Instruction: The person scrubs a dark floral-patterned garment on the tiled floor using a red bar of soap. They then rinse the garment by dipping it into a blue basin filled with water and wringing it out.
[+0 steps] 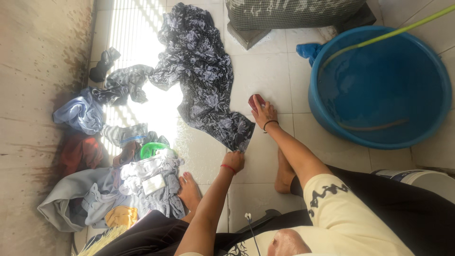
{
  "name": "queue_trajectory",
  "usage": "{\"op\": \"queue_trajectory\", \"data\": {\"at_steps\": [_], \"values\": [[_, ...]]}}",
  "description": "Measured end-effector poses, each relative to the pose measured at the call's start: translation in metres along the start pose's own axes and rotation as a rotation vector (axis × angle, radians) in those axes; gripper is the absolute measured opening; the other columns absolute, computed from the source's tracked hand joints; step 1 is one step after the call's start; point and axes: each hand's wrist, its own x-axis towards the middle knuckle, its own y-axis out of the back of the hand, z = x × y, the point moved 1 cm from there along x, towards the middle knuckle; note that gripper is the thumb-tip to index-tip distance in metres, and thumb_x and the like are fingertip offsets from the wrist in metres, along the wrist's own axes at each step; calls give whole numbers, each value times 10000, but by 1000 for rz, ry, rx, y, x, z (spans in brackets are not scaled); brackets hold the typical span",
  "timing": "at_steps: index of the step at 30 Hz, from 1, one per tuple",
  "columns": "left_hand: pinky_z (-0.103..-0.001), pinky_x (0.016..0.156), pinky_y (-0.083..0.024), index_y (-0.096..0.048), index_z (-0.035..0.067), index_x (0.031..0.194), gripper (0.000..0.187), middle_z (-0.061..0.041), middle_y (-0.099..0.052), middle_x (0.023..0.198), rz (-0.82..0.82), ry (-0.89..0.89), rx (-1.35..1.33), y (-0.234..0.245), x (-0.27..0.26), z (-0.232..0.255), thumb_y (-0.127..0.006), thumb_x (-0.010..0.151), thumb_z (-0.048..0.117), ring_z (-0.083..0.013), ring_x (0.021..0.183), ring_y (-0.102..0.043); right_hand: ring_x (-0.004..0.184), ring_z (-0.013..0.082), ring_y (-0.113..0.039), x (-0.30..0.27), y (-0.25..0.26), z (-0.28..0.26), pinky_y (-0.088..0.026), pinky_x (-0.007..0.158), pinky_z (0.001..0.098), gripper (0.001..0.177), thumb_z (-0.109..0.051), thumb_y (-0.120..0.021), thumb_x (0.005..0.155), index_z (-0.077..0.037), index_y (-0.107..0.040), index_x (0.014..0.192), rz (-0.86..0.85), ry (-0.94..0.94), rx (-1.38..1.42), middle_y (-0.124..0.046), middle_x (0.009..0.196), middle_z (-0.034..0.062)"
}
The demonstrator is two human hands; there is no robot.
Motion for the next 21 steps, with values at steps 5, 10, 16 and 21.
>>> {"op": "queue_trajectory", "data": {"at_steps": [5,10,16,21], "values": [[-425,1221,-358,-556,67,1450,496,-164,-470,1599,493,-74,-26,14,48,14,-505,993,254,-311,1521,-404,1220,382,-504,-24,-11,2,-427,977,567,971,-481,-678,885,-293,-93,1636,86,60,-21,-455,1417,158],[-464,1252,-110,-156,14,1608,1017,-165,-73,1703,264,-84,19,-6,42,15,-526,916,660,-300,1571,-73,1233,383,-493,-11,0,15,-419,1006,538,1042,-425,-704,863,-295,-41,1656,-114,52,18,-455,1419,158],[-503,1248,-62,-141,31,1615,1043,-139,-50,1706,169,-201,50,-39,-26,4,-489,903,710,-296,1575,-35,1226,354,-501,-38,-3,23,-405,998,549,1024,-357,-745,776,-243,-171,1617,-24,415,-114,-525,1341,145],[-497,1260,-104,-233,35,1615,974,-142,-133,1722,407,-301,87,-58,-15,-6,-467,956,712,-292,1588,-110,1226,356,-527,-22,9,6,-410,1008,543,936,-330,-710,807,-239,-254,1619,2,333,115,-563,1295,141]]}}
